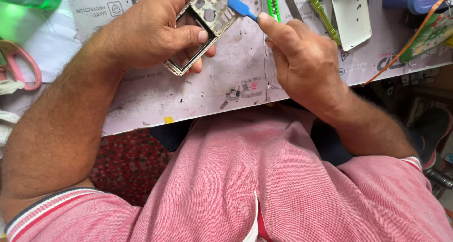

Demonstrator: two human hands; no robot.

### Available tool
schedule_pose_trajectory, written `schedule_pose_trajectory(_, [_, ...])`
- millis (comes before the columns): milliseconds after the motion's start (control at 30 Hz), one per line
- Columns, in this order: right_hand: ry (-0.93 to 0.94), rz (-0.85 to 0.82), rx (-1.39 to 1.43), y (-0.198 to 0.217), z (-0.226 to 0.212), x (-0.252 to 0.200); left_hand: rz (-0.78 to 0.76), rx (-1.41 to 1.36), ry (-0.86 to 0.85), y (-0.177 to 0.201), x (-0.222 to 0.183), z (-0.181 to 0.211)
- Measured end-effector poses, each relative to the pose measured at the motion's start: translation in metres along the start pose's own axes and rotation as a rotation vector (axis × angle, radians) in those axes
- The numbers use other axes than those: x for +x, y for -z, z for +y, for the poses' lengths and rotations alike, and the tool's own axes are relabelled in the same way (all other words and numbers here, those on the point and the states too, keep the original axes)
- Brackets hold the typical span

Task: The person scrapes the circuit board and inner frame of a mobile phone using a green utility knife and brushes the components with a blue toothbrush at a workbench.

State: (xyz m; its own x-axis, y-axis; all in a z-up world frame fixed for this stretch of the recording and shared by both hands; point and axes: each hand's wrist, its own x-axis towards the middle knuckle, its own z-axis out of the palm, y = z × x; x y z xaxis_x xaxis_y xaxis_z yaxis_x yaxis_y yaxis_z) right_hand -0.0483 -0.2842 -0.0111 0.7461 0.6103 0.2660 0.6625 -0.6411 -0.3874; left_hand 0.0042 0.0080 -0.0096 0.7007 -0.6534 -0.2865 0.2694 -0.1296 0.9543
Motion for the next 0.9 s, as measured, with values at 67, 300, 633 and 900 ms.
schedule_pose_trajectory(67, [-0.004, -0.001, 0.004, 0.000, -0.004, 0.008, 0.004, -0.020, -0.008, 0.000, 0.000, 0.002])
schedule_pose_trajectory(300, [0.028, 0.025, 0.062, -0.016, -0.004, 0.023, -0.012, -0.056, 0.002, -0.002, -0.001, 0.006])
schedule_pose_trajectory(633, [0.061, -0.016, -0.047, -0.013, -0.004, 0.005, 0.003, 0.058, 0.066, -0.006, -0.001, 0.005])
schedule_pose_trajectory(900, [0.026, -0.160, -0.231, 0.015, -0.014, 0.008, 0.050, 0.093, 0.025, -0.012, 0.002, 0.003])
